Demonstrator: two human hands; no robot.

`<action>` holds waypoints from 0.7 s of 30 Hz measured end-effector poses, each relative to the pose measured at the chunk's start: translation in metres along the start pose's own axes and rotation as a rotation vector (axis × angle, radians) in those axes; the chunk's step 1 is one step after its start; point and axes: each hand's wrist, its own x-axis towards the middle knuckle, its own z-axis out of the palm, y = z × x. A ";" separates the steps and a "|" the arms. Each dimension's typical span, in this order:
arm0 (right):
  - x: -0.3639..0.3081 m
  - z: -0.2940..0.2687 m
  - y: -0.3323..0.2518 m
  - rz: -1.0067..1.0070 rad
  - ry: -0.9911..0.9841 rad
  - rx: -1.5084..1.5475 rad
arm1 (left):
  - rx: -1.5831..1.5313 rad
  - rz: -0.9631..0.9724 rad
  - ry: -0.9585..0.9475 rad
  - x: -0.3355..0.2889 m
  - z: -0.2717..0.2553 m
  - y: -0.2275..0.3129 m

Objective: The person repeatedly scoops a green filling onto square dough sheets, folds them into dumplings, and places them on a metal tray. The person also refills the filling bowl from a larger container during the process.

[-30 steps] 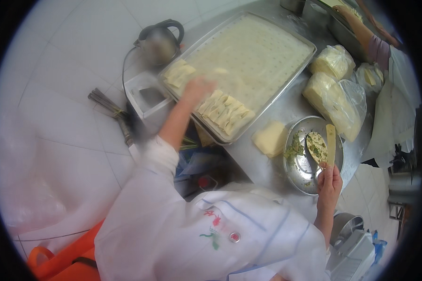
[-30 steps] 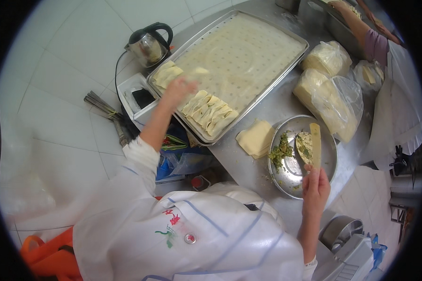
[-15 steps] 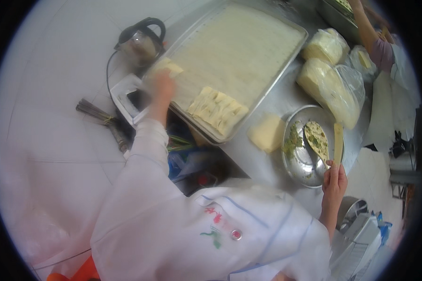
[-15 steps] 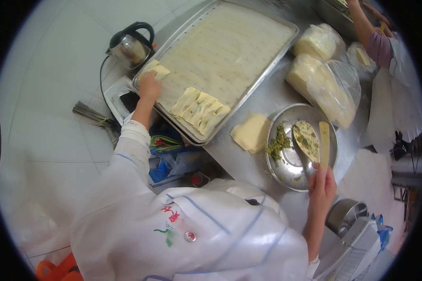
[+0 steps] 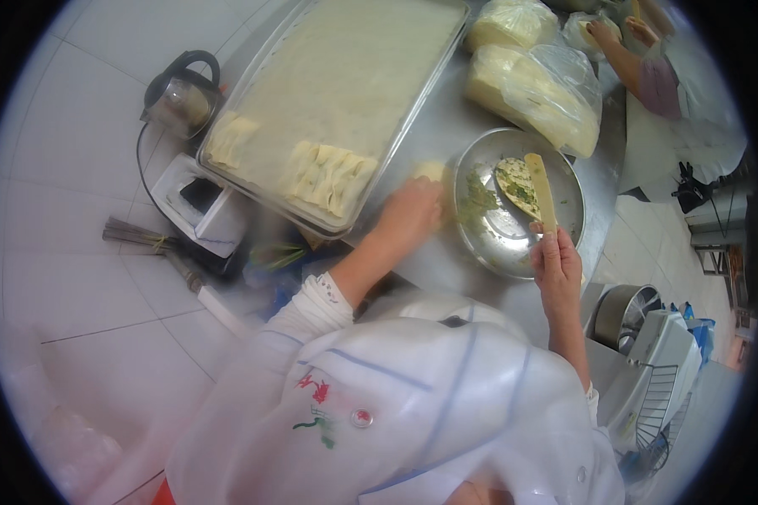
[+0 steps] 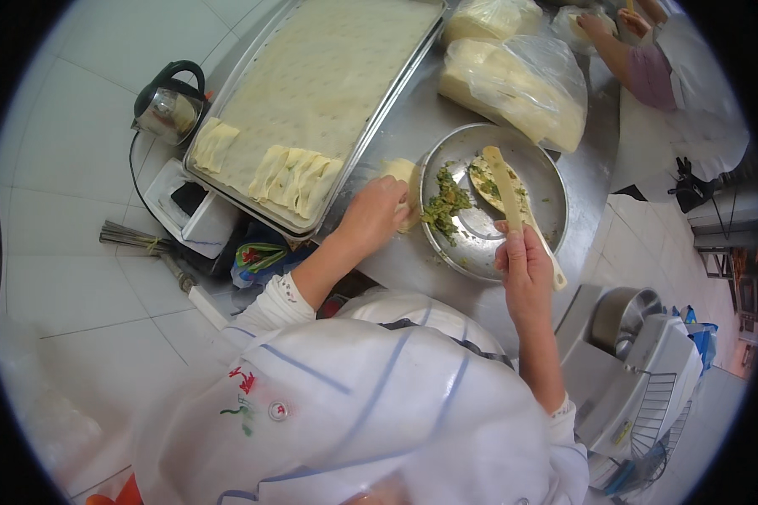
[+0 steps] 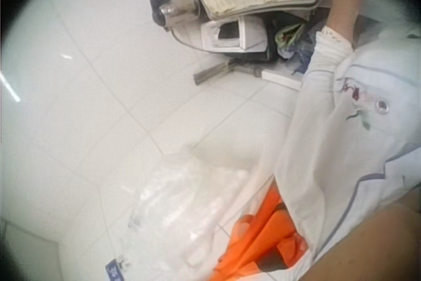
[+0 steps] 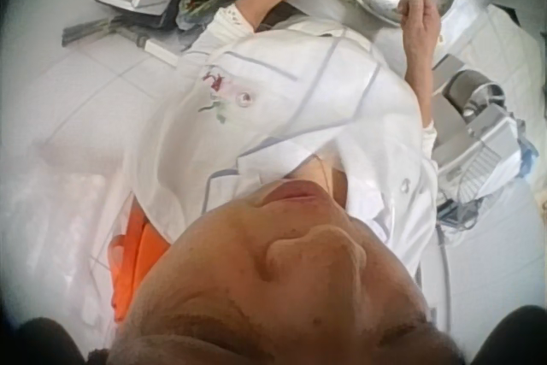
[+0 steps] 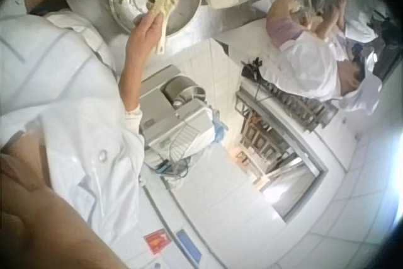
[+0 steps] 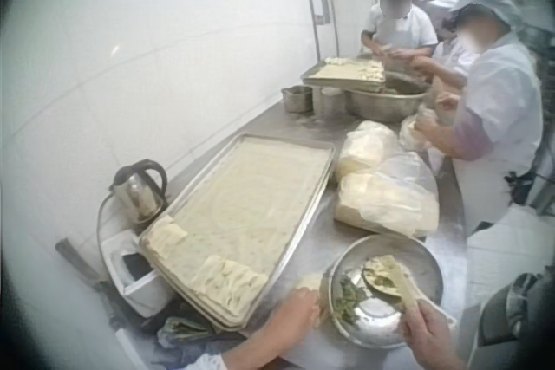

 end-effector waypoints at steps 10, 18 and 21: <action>-0.001 0.000 0.008 -0.027 -0.015 0.130 | -0.699 -0.418 0.001 -0.002 -0.025 -0.017; 0.015 0.038 -0.022 0.275 -0.274 0.433 | -1.961 -0.187 0.080 -0.047 -0.054 0.061; 0.010 0.049 -0.034 0.132 -0.264 0.379 | -1.965 -0.182 -0.001 -0.054 -0.055 0.078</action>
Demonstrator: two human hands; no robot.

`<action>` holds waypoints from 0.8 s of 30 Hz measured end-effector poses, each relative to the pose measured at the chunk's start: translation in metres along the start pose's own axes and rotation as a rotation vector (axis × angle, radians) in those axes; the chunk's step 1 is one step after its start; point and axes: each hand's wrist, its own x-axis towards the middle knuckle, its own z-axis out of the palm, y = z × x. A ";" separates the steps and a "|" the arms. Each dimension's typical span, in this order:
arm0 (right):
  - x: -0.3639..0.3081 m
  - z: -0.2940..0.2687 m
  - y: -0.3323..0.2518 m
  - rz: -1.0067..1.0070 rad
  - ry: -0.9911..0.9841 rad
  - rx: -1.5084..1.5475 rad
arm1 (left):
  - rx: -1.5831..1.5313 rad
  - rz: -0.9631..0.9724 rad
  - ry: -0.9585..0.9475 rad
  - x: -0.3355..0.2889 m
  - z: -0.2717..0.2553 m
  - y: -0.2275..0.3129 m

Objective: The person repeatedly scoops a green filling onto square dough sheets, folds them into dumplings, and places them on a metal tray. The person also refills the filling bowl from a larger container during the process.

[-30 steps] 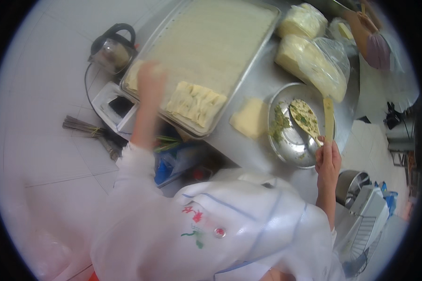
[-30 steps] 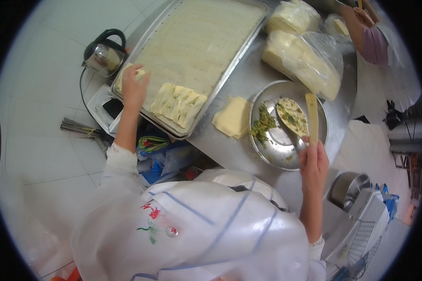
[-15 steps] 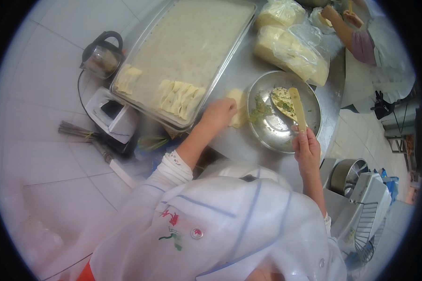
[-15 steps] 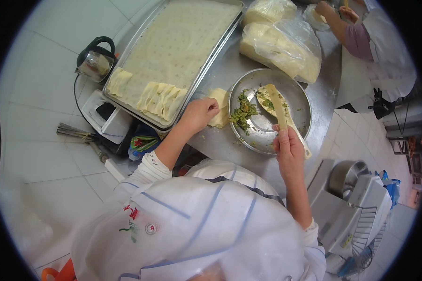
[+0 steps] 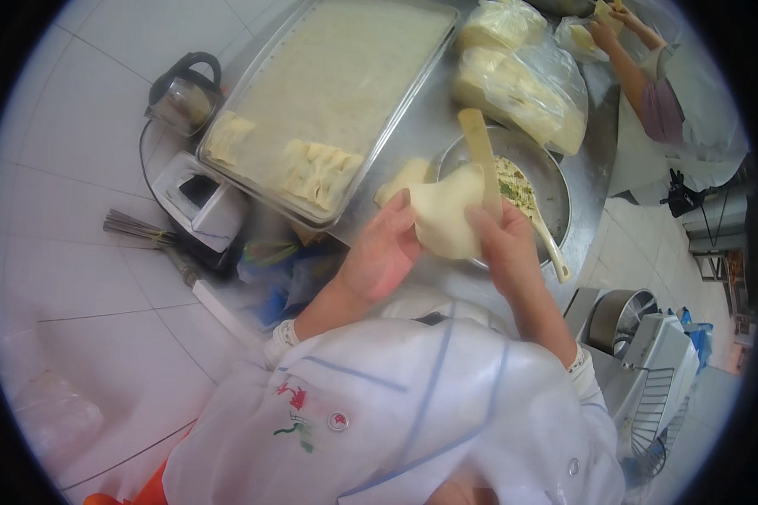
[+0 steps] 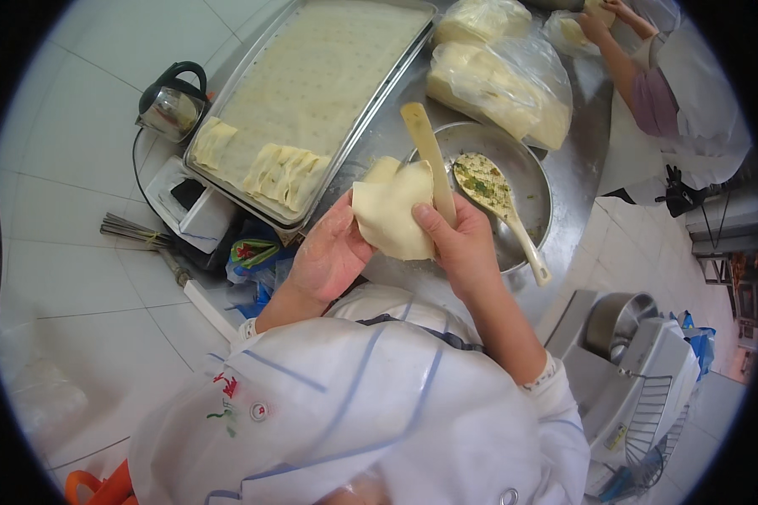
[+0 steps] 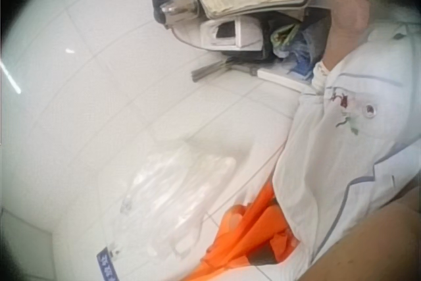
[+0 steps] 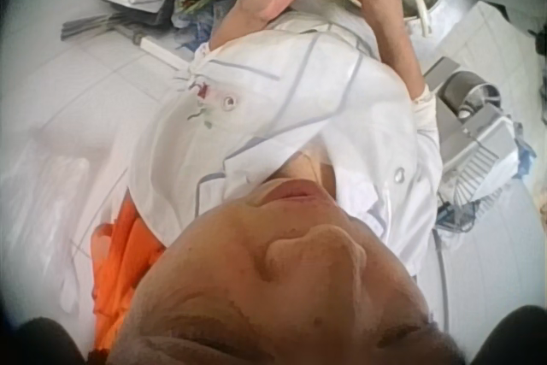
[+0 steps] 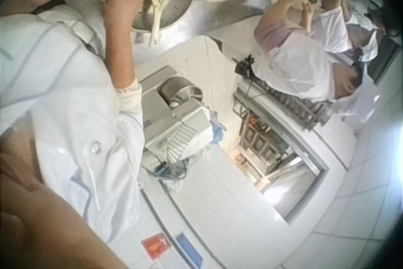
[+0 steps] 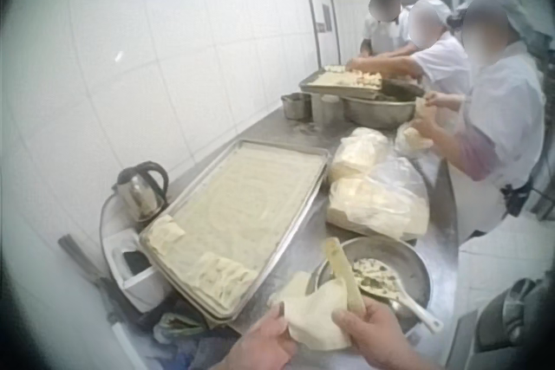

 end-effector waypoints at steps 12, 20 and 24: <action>-0.006 -0.059 0.015 0.028 0.189 -0.968 | 1.593 0.574 0.235 -0.010 -0.024 0.019; 0.004 -0.063 0.031 -0.053 0.160 -1.454 | 0.003 0.026 0.498 0.002 -0.061 -0.014; -0.008 -0.058 0.029 -0.060 0.062 -1.383 | -0.115 -0.098 0.482 0.008 -0.074 -0.034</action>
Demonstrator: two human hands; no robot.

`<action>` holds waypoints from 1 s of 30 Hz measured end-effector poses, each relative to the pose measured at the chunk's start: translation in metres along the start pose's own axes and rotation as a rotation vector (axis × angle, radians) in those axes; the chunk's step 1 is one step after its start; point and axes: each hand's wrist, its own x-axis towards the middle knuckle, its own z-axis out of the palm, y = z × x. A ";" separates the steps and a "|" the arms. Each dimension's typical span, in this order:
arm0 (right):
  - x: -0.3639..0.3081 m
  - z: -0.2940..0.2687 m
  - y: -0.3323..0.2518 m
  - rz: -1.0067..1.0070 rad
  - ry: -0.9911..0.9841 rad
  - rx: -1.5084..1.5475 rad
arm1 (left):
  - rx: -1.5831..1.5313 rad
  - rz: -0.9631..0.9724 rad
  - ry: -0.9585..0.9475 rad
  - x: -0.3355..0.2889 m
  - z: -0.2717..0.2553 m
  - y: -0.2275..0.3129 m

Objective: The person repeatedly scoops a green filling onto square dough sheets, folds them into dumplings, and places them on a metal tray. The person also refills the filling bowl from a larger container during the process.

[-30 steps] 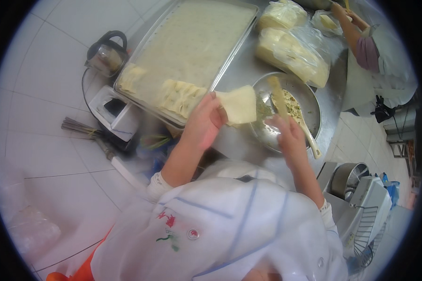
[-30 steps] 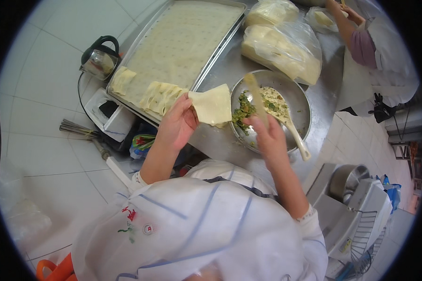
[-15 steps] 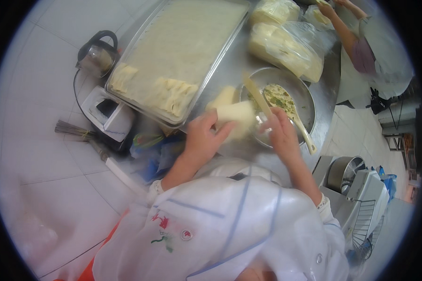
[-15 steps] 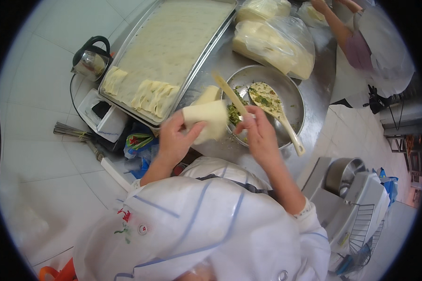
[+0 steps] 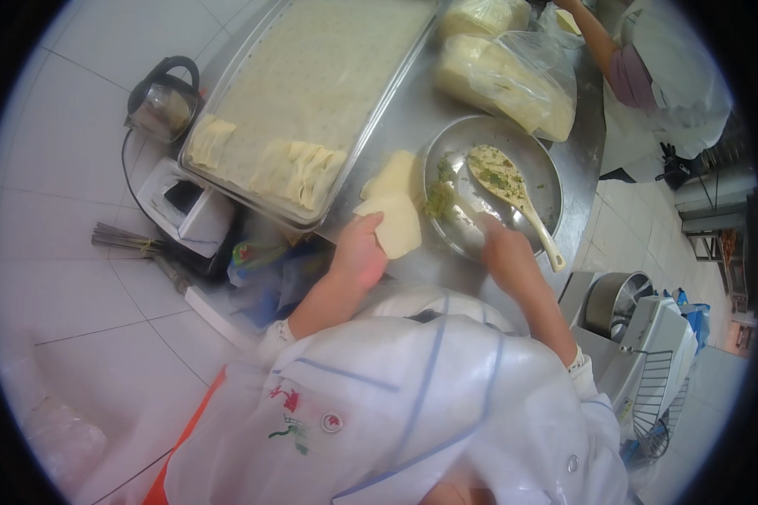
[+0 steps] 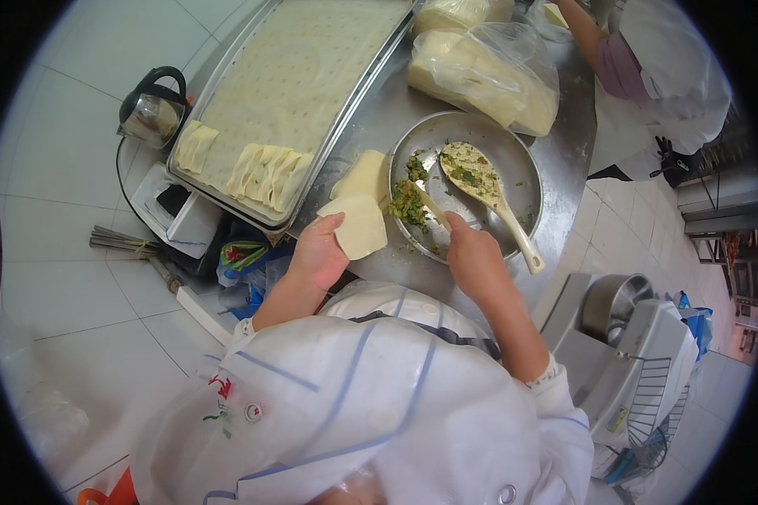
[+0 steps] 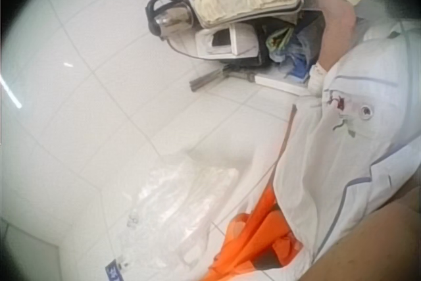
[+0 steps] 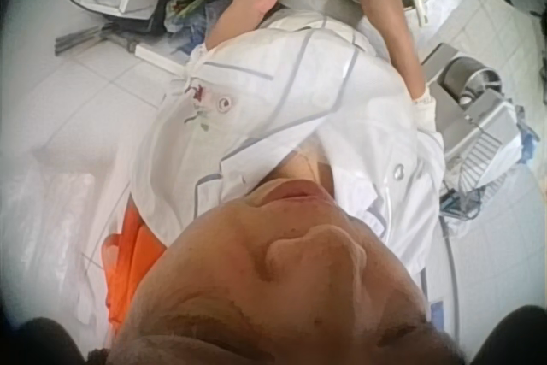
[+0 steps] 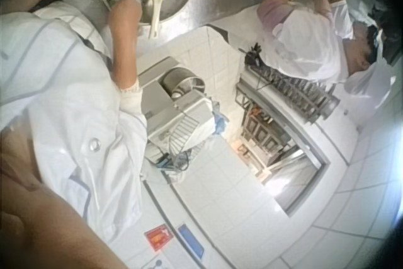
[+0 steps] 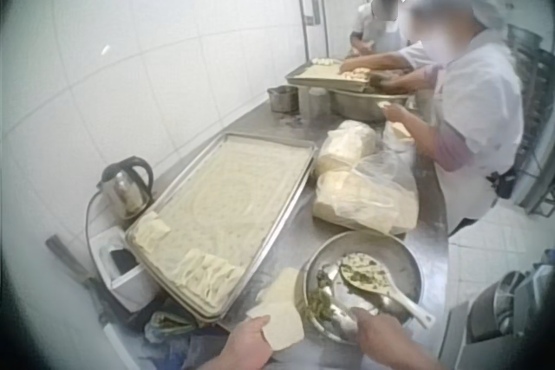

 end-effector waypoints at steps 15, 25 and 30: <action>-0.028 0.004 -0.026 -0.159 -0.054 0.213 | -0.054 -0.126 -0.064 0.010 0.051 -0.023; -0.033 -0.007 -0.038 -0.394 0.115 0.155 | -0.178 -0.002 -0.164 -0.031 0.077 0.012; -0.041 -0.034 -0.036 -0.289 0.229 0.415 | -0.203 0.001 -0.296 -0.026 0.082 0.018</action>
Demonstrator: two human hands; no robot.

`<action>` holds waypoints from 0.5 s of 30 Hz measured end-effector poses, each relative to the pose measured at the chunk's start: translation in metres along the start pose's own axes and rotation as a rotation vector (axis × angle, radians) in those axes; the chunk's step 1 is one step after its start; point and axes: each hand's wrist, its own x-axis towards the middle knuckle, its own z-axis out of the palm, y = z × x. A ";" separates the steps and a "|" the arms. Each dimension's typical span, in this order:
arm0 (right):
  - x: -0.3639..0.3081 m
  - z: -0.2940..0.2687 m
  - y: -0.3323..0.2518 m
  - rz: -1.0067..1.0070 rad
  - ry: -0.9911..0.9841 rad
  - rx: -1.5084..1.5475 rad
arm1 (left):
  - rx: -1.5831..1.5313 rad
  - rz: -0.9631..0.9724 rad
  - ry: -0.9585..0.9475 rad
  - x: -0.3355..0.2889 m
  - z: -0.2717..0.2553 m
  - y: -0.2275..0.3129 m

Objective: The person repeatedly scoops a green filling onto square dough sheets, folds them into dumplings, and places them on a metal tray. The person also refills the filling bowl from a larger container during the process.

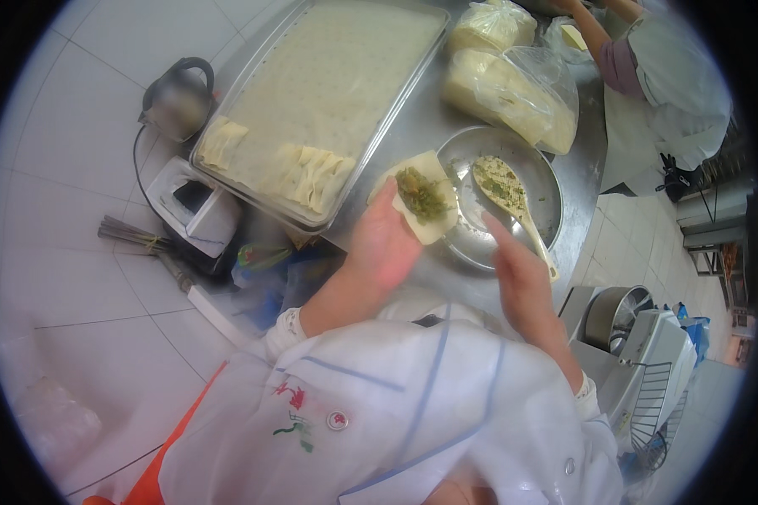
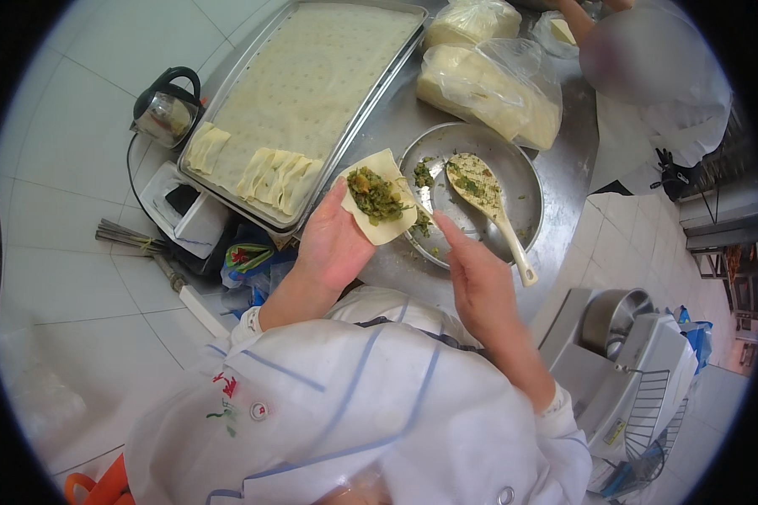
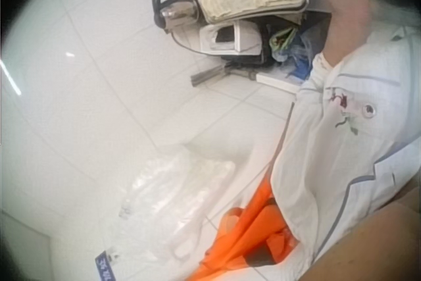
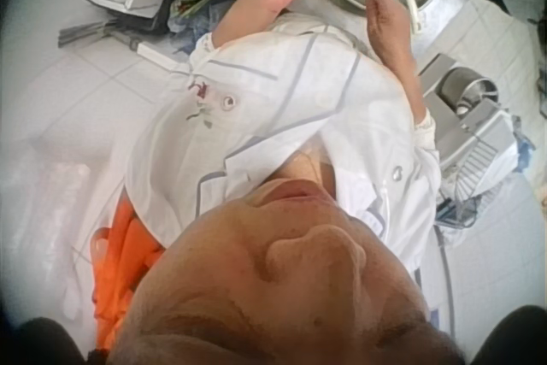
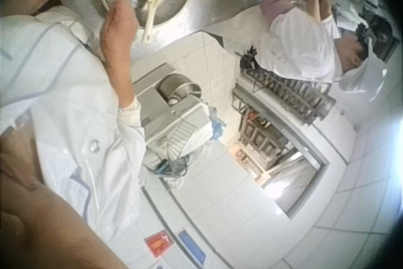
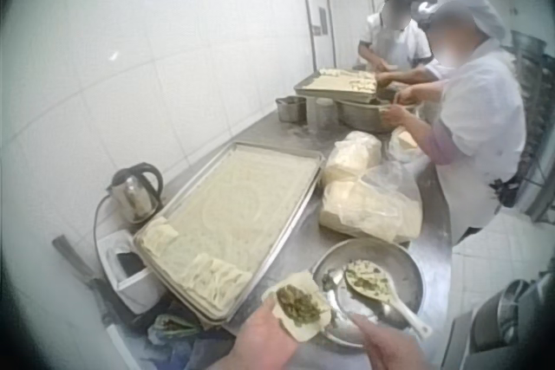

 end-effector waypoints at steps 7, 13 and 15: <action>-0.006 0.001 -0.003 0.169 -0.119 0.086 | -0.052 -0.020 0.019 0.011 -0.002 -0.021; -0.007 0.021 0.013 0.178 -0.141 -0.187 | -0.054 0.020 0.083 0.015 -0.014 -0.030; -0.010 0.024 0.023 0.183 -0.137 -0.230 | -0.069 0.039 0.107 0.019 -0.016 -0.029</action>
